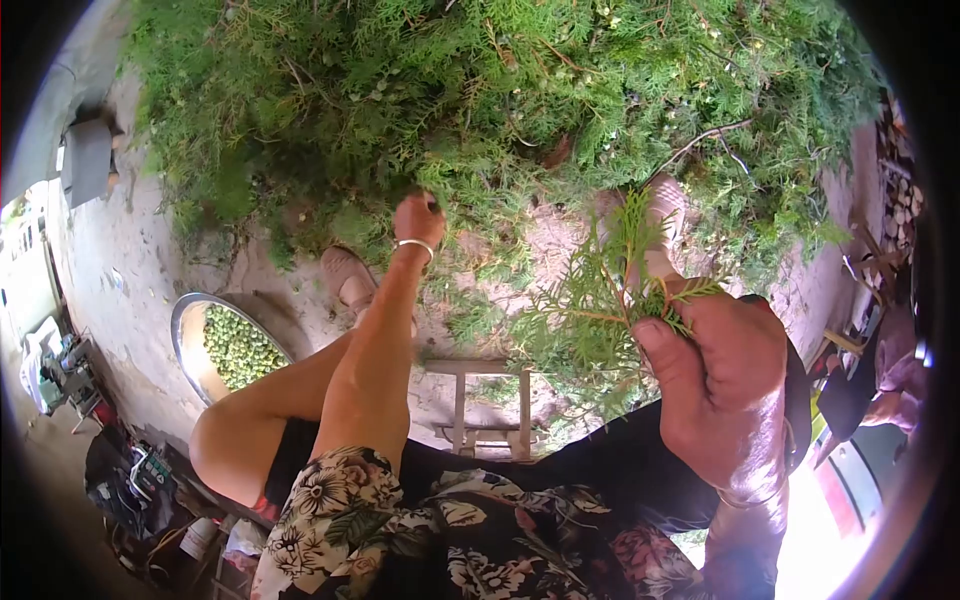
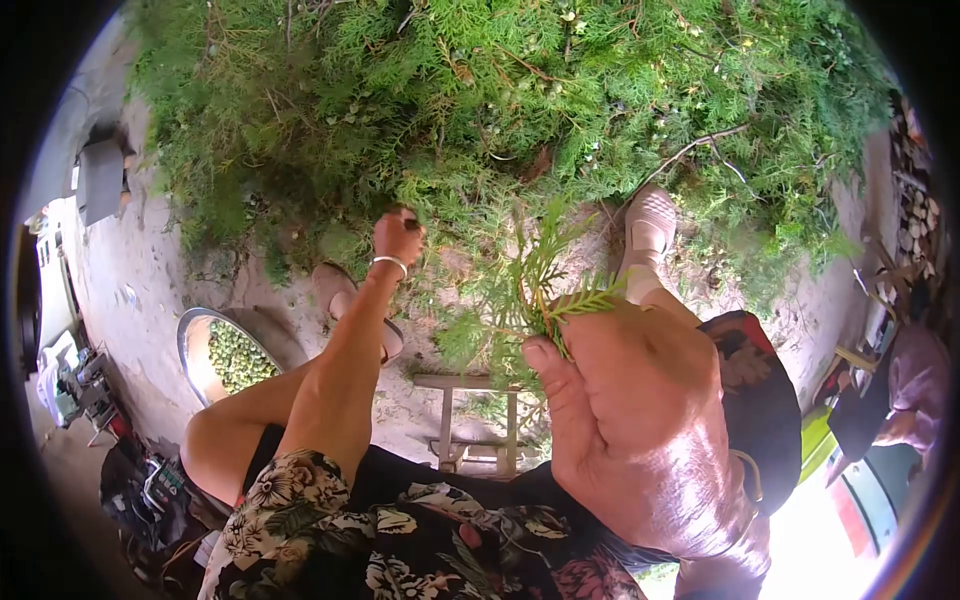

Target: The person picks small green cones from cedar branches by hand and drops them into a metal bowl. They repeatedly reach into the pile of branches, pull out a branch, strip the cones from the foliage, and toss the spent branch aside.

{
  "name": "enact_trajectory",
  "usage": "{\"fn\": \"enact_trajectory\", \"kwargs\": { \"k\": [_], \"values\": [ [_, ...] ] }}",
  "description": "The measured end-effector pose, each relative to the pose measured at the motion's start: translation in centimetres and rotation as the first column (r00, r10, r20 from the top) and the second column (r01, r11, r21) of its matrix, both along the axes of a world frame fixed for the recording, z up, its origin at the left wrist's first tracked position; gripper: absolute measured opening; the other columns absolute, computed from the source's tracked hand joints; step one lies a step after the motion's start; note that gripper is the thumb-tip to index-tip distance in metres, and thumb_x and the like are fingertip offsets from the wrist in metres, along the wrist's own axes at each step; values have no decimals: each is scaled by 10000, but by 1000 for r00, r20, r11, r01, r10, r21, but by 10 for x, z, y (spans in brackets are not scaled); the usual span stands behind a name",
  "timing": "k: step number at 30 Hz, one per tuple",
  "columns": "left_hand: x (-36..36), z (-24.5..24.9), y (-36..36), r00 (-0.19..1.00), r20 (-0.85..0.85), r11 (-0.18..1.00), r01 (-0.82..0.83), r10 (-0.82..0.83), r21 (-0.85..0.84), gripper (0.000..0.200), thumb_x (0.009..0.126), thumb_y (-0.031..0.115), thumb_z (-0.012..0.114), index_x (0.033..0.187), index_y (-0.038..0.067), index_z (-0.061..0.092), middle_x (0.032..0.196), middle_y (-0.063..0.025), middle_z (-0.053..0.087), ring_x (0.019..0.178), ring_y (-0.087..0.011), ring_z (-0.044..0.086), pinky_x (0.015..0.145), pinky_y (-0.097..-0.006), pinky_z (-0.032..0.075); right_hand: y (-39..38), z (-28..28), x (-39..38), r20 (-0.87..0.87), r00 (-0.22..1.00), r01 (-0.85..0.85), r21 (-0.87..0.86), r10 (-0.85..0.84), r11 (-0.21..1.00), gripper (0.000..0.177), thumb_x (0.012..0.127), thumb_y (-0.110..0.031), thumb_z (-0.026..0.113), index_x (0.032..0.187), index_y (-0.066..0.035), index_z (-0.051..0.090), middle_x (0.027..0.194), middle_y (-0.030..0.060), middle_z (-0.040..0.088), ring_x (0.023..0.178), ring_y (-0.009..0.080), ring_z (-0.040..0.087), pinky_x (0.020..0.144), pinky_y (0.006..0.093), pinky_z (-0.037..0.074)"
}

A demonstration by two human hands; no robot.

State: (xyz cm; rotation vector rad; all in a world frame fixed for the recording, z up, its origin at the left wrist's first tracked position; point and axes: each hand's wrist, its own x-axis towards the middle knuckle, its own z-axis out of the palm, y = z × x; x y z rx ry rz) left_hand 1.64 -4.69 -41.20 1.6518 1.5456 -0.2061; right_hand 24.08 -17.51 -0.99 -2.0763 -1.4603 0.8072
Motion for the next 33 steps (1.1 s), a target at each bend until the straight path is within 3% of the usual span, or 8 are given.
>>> {"fn": "enact_trajectory", "kwargs": {
  "k": [5,11,18,20,24,26,29,33],
  "values": [
    [8,75,-31,588,408,663,-318,699,-677,124,862,28,598,959,-44,573,838,-182,651,615,-203,618,484,-309,481,-3,-7,0,6,1000,-22,5,22,1000,151,780,5,632,737,0,487,618,163,491,573,376,506,515,436,380],
    [30,128,-33,70,403,383,204,912,-901,154,910,61,500,1003,-54,545,864,-234,608,686,-269,612,525,-335,464,0,-14,5,38,999,28,4,-29,1000,127,848,9,492,961,30,544,579,155,475,482,256,468,496,367,377],
    [62,239,-31,-6,607,474,630,795,-615,200,855,126,573,977,-32,555,746,-192,573,501,-157,506,391,-245,396,4,-11,12,-92,992,-103,-139,91,985,335,802,-13,508,1132,10,560,594,155,524,508,223,505,525,358,413],
    [70,268,-43,-27,601,482,628,799,-611,207,832,115,577,969,-38,555,712,-190,567,452,-151,491,356,-234,367,5,-6,14,-168,981,-120,-143,95,982,269,786,-63,586,1008,70,514,714,278,588,729,455,599,681,491,479],
    [76,299,-56,2,521,431,561,853,-707,211,858,55,584,1016,-78,540,795,-192,621,504,-174,551,419,-257,424,0,-9,17,-333,939,-106,-27,91,994,207,761,-91,637,875,72,577,806,289,597,809,449,595,719,459,480],
    [76,307,-60,16,542,472,471,840,-745,231,873,86,596,1075,-15,543,803,-178,624,529,-172,560,432,-253,424,-3,-13,17,-291,956,-42,4,41,999,79,775,-28,612,773,49,593,567,43,504,568,86,431,507,293,385],
    [72,314,-63,69,633,547,435,771,-715,255,872,112,618,1107,46,545,834,-174,630,551,-171,560,428,-260,417,-3,-3,17,-317,949,-30,-86,1,996,142,737,-75,606,745,66,587,722,265,588,699,404,607,655,431,478],
    [67,327,-69,32,603,558,344,797,-755,255,871,141,631,1097,55,551,858,-178,636,551,-179,564,423,-267,421,-6,5,24,-415,909,6,-48,-26,999,129,728,-65,564,730,63,580,671,248,570,594,294,588,590,389,469]
  ]
}}
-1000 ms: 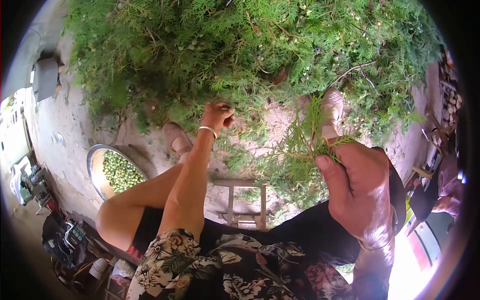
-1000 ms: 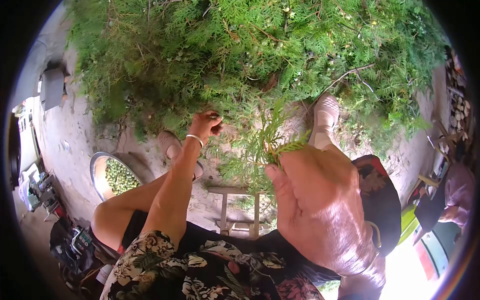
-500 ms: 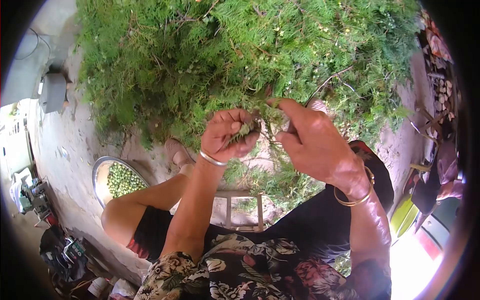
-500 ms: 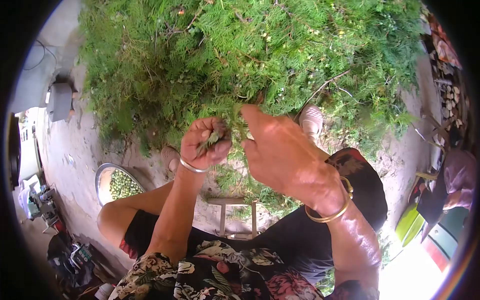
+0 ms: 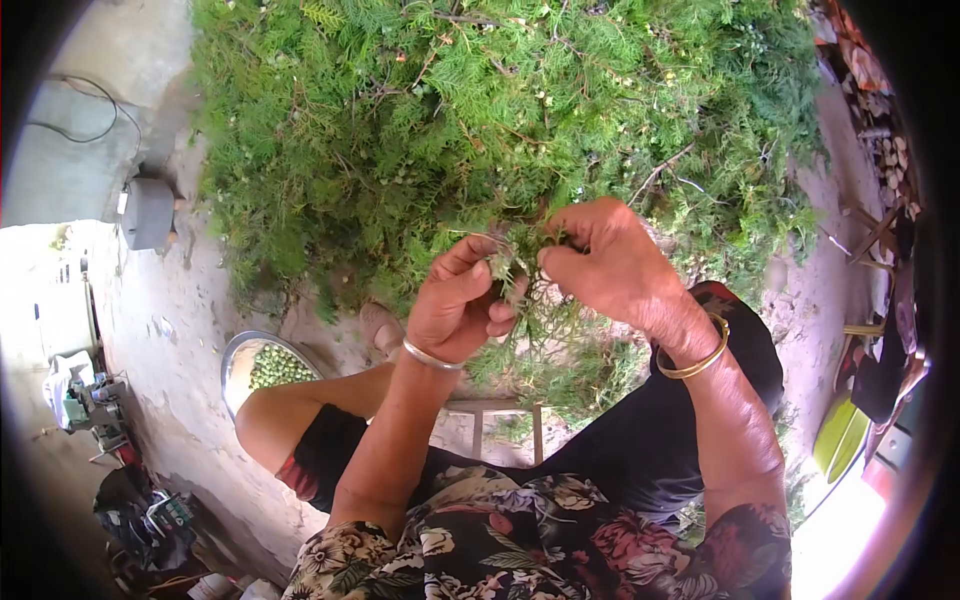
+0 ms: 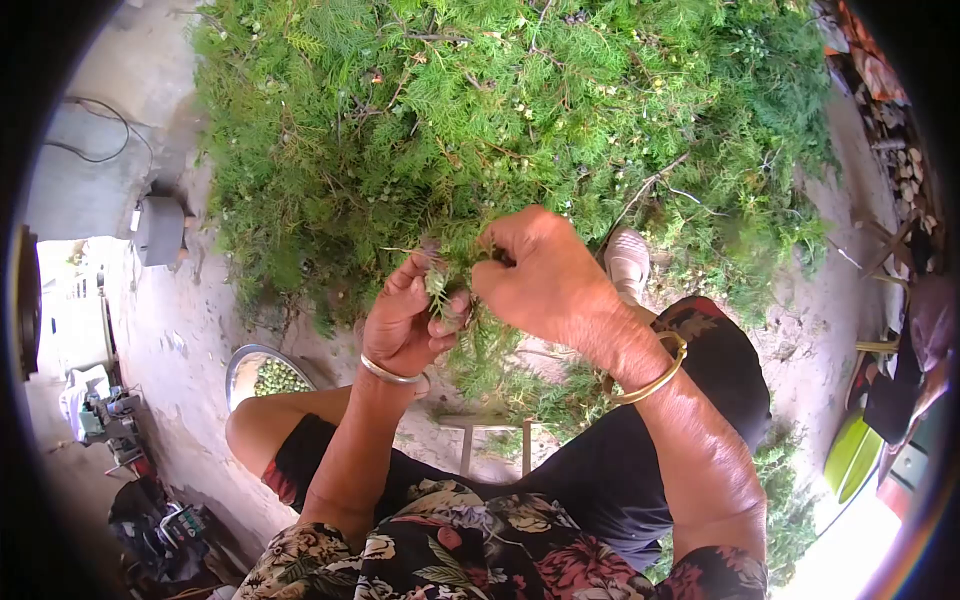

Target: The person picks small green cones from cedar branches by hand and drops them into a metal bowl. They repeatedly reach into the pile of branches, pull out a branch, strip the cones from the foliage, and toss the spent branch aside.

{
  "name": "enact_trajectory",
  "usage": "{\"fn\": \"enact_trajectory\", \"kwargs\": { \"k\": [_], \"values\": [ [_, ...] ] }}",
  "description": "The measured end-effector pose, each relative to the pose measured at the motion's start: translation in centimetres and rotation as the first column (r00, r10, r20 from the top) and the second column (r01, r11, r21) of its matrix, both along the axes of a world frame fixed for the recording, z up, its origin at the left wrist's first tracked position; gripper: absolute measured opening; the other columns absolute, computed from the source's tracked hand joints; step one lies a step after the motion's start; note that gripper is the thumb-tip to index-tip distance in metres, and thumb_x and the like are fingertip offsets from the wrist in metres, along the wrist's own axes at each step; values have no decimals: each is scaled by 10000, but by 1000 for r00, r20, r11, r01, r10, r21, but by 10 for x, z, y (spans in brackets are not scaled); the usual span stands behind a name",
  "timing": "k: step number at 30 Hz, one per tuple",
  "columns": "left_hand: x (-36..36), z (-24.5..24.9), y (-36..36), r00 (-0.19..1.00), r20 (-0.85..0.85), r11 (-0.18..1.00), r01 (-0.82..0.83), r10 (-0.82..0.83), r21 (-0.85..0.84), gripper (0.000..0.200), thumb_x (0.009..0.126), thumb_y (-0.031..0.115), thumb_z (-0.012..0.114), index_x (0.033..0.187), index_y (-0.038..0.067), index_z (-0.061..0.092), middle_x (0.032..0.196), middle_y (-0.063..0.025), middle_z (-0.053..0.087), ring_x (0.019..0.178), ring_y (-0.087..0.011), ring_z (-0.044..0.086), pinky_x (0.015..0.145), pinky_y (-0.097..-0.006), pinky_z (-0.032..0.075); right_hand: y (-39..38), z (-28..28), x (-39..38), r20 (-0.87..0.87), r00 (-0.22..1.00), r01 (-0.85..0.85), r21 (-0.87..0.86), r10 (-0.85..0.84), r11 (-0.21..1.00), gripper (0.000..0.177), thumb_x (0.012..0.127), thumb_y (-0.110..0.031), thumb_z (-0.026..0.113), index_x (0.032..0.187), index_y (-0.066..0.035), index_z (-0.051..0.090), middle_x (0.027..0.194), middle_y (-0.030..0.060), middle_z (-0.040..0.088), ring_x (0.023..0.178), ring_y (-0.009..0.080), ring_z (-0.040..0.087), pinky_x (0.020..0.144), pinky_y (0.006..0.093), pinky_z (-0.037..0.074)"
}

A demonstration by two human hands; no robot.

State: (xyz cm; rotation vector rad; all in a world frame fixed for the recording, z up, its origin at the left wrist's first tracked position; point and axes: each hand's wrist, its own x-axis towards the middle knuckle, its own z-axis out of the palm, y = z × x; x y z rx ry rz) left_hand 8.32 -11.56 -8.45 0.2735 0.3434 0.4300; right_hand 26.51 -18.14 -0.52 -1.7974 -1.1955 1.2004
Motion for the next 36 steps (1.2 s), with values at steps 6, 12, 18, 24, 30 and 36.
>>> {"fn": "enact_trajectory", "kwargs": {
  "k": [6,12,18,24,30,36],
  "values": [
    [-14,10,1,994,-97,998,58,-57,14,236,885,178,619,1072,46,561,834,-157,635,560,-181,572,425,-272,422,-7,11,0,-39,999,21,52,-19,998,270,733,-24,526,979,22,629,686,143,610,552,158,516,552,325,468],
    [-10,25,-5,956,-272,960,172,-109,220,224,907,177,580,1009,-21,562,841,-124,629,552,-159,550,406,-253,401,-8,-9,-12,-16,965,-241,334,261,911,355,744,34,538,1089,-26,601,721,144,617,616,232,566,542,352,451],
    [-12,28,0,924,-371,991,118,-87,64,190,921,177,561,995,2,567,826,-103,627,569,-166,568,420,-250,409,-7,-14,-14,311,930,-301,347,194,888,112,700,32,572,809,53,556,652,226,586,674,415,621,621,453,507],
    [-20,31,-4,943,-318,977,148,-93,152,227,920,174,559,1066,1,553,850,-171,636,588,-196,616,410,-253,434,-12,-6,5,354,721,-568,-192,596,800,94,621,-9,603,658,66,560,636,243,569,702,404,620,613,464,488],
    [-37,22,-4,911,-407,976,141,-64,163,203,885,117,586,1040,-14,576,833,-202,647,550,-198,625,417,-260,464,-18,-14,4,390,745,-543,-117,541,832,113,672,-48,630,684,51,577,666,211,579,694,344,621,636,443,483],
    [-102,57,37,588,-691,796,126,421,592,256,812,44,621,1027,-87,574,802,-143,640,633,-160,603,536,-252,483,-3,1,0,419,761,-446,-215,495,869,78,690,-16,602,686,55,572,647,203,563,648,336,612,602,418,483]
  ]
}}
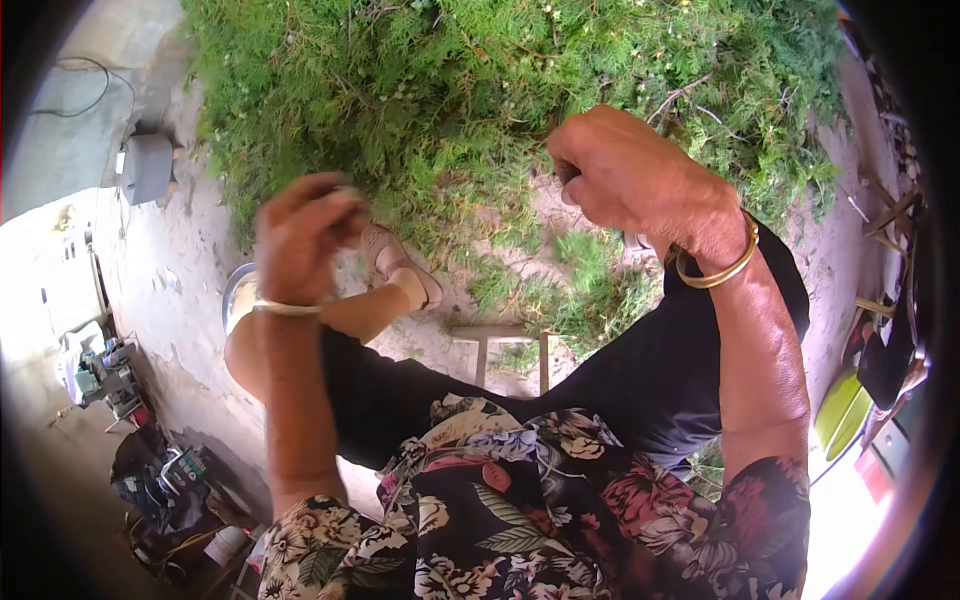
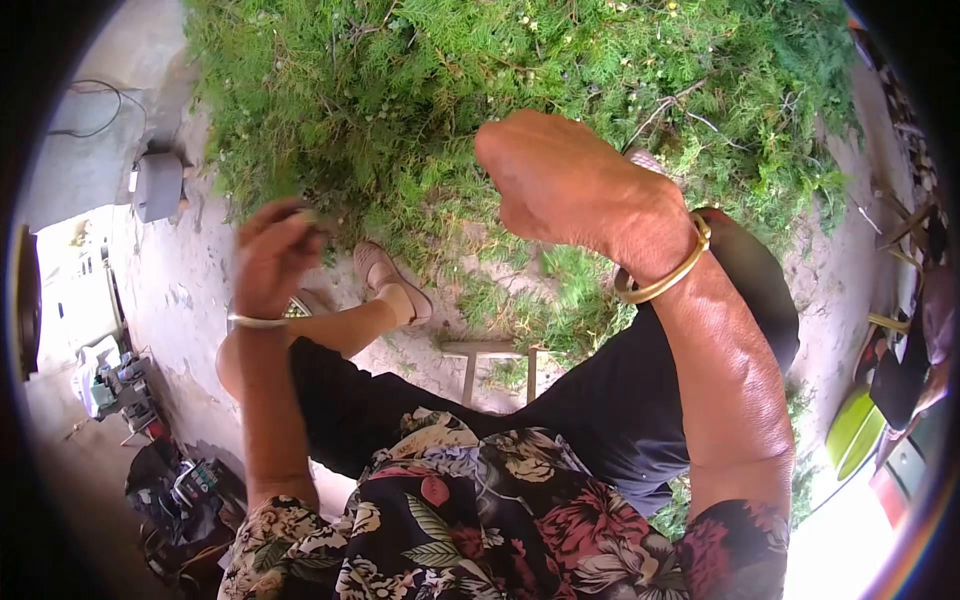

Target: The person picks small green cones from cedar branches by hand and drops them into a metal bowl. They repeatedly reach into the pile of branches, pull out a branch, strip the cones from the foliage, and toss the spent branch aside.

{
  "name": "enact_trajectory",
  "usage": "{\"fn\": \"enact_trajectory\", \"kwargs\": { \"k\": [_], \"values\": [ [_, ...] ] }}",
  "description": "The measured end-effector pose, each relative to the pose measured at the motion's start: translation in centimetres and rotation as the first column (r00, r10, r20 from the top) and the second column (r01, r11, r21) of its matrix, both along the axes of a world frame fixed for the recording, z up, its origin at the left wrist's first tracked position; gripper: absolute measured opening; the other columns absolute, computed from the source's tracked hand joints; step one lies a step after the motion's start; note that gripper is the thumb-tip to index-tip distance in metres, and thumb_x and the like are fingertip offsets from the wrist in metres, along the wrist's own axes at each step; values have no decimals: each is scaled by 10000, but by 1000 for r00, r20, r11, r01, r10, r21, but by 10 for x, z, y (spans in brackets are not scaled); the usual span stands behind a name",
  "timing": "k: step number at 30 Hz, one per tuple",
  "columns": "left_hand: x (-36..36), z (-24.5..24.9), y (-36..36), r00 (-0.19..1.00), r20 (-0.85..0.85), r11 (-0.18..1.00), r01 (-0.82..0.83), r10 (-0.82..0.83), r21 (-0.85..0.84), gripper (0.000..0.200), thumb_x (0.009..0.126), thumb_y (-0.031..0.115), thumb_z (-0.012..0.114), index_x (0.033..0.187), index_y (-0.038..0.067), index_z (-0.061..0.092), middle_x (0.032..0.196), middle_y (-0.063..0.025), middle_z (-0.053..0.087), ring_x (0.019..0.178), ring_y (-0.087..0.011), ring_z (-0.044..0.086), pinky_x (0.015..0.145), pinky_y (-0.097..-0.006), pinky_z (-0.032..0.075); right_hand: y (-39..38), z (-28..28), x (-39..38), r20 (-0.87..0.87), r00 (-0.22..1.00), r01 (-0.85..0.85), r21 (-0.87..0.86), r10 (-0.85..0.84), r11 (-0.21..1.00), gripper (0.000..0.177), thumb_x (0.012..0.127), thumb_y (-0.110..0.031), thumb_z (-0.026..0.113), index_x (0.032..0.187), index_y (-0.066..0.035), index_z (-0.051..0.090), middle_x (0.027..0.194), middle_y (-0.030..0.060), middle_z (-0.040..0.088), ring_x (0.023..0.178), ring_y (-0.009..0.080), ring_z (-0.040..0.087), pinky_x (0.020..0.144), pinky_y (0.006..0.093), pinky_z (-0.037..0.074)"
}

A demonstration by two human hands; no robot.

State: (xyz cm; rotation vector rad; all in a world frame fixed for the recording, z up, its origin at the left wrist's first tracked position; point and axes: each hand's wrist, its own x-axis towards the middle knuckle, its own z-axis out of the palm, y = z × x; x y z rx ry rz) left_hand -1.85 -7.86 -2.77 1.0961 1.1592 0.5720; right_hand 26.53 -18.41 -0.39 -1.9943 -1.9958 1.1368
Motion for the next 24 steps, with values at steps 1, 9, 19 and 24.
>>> {"fn": "enact_trajectory", "kwargs": {
  "k": [1,9,19,24],
  "values": [
    [-32,2,16,998,-42,997,-42,44,60,302,815,52,624,1067,-101,554,814,-131,630,640,-157,592,540,-247,478,1,3,-2,5,999,-45,-88,46,995,70,651,21,586,653,77,544,612,235,540,602,364,605,553,430,476],
    [-313,2,32,438,-863,968,-107,253,229,269,799,163,677,913,-47,554,635,-101,568,465,-178,551,388,-283,426,-25,-23,-13,-72,954,-295,-67,290,953,395,693,-154,693,1021,36,581,825,199,596,860,372,578,758,447,450],
    [-168,-14,65,612,-790,956,210,35,205,370,804,176,662,1089,-50,596,896,-159,630,712,-184,638,586,-275,511,-30,-22,-20,331,931,-212,146,154,966,192,718,0,563,909,24,565,728,154,588,705,319,587,691,438,435],
    [5,-105,64,373,-829,422,887,-416,188,493,762,191,702,1204,21,562,1157,-201,605,1067,-354,579,930,-390,449,-49,-12,-44,175,950,-279,94,260,956,214,706,-21,564,915,20,543,719,123,584,739,281,581,703,402,417]
  ]
}}
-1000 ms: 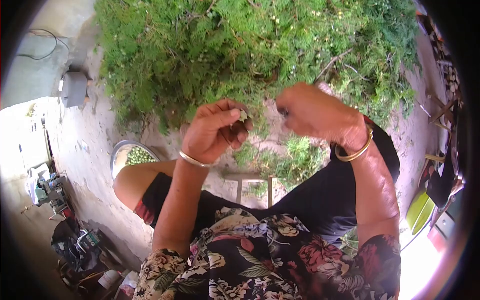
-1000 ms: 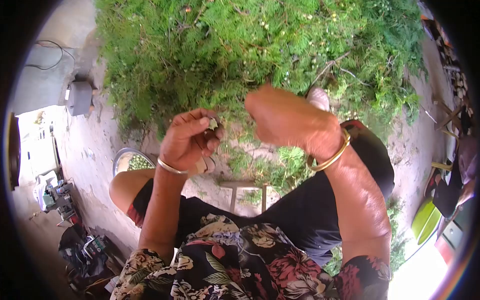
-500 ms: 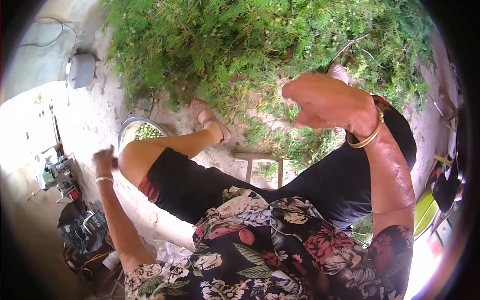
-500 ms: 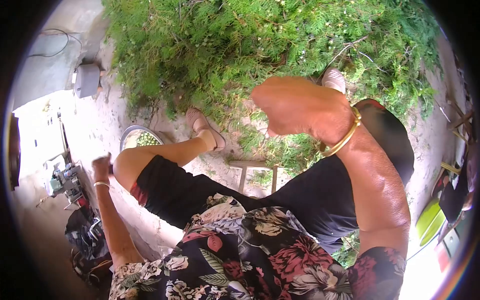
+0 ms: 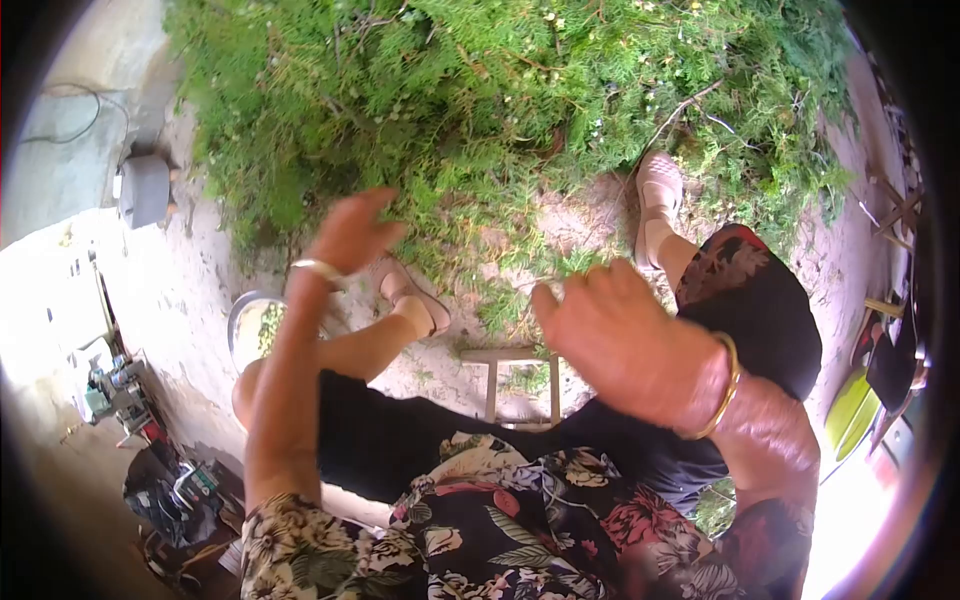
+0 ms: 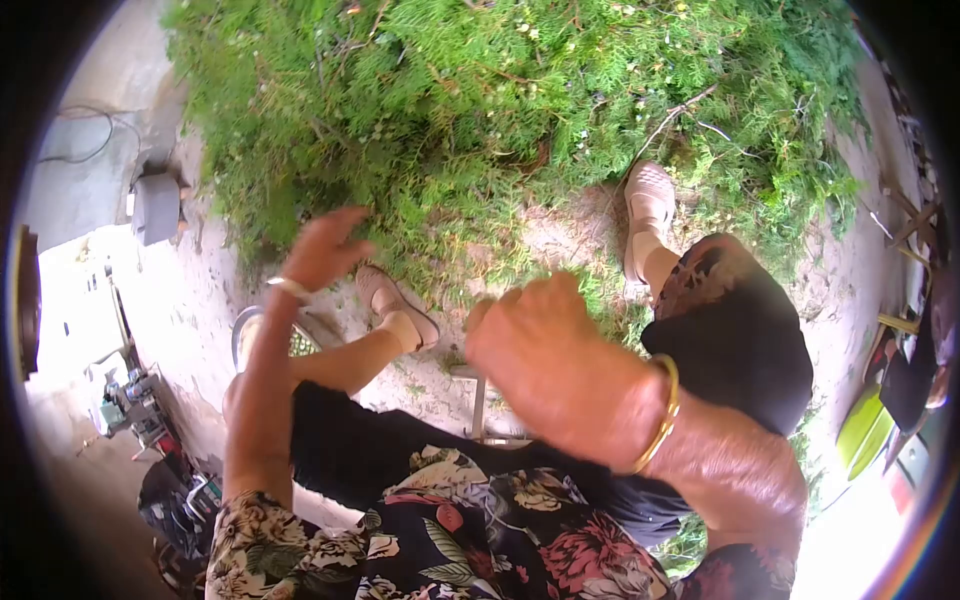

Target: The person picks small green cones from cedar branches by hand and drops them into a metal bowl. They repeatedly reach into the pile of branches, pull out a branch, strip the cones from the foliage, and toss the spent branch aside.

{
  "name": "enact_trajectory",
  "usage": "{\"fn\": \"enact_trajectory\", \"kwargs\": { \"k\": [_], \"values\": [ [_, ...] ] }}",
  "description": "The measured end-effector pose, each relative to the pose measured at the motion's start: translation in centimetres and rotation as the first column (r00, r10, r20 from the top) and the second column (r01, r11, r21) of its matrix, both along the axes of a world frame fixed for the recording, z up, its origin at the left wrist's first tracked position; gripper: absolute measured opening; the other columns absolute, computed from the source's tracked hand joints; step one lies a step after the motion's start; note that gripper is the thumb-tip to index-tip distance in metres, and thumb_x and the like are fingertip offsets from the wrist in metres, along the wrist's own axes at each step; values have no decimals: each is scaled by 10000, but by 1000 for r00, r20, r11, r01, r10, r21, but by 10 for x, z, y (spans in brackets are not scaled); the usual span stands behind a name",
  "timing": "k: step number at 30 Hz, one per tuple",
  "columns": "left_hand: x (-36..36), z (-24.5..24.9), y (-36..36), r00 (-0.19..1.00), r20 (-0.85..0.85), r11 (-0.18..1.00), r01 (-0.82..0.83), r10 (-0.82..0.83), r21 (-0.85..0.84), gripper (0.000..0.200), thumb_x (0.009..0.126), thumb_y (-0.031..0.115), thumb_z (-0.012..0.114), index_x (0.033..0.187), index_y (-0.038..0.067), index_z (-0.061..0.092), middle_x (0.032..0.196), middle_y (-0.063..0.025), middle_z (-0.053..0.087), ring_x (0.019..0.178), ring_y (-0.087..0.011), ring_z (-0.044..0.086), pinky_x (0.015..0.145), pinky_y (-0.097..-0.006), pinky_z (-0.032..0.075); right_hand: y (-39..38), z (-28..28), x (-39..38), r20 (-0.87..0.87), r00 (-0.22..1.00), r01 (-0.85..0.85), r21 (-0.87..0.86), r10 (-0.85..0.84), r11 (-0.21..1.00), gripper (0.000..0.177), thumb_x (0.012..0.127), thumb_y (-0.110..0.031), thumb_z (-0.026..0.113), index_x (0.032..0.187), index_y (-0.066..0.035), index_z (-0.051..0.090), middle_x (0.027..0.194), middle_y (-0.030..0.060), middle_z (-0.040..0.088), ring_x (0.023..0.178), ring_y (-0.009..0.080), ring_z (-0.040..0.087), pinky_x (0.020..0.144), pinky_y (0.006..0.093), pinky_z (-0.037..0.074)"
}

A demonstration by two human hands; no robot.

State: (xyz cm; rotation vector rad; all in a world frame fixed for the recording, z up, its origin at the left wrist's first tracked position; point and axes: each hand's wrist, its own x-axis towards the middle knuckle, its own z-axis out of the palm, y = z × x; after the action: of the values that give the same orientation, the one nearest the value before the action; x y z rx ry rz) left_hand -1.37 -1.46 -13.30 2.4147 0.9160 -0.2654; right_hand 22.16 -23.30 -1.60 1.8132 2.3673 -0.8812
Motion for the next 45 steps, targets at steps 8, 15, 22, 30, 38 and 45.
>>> {"fn": "enact_trajectory", "kwargs": {
  "k": [8,15,22,30,38,45],
  "values": [
    [175,-164,-56,956,-225,966,141,-190,-215,764,765,267,676,1417,117,306,1468,-218,250,1341,-435,250,1057,-464,343,11,10,12,87,989,130,-142,-118,981,382,748,-69,578,1109,57,574,725,104,580,732,241,589,776,430,450],
    [162,-218,-75,909,-416,999,-44,29,-26,851,730,135,741,1418,242,251,1520,-158,53,1384,-443,79,1077,-520,347,17,15,19,101,984,148,-24,-144,989,345,751,-90,579,1072,35,598,703,92,557,710,230,574,778,421,451],
    [63,-215,-179,989,-147,1000,-11,13,10,556,694,-29,655,1215,85,500,1502,-182,94,1359,-467,163,923,-476,493,3,2,-1,27,993,120,-132,-117,984,346,761,-120,572,1069,34,600,727,106,576,737,237,588,787,407,449],
    [25,-192,-215,892,-444,924,-94,-88,-371,433,705,42,669,1116,14,534,1380,-251,348,1097,-407,534,842,-449,518,-9,-3,-9,65,998,-5,-215,20,977,371,753,-107,578,1091,49,582,735,104,580,734,232,588,803,421,449],
    [57,-226,-82,967,-175,968,-151,187,203,701,746,155,706,1357,72,374,1310,-219,411,1193,-393,441,954,-416,475,0,2,2,-10,1000,7,-265,-10,964,385,753,-84,581,1110,59,576,747,134,565,763,252,575,795,431,448],
    [90,-198,-93,861,-447,944,-316,243,-94,942,770,306,712,1479,288,91,1511,-194,-11,1374,-458,64,1087,-506,328,3,5,0,17,999,29,-147,-27,989,376,756,-77,572,1106,62,573,765,149,569,777,274,584,806,443,449]
  ]
}}
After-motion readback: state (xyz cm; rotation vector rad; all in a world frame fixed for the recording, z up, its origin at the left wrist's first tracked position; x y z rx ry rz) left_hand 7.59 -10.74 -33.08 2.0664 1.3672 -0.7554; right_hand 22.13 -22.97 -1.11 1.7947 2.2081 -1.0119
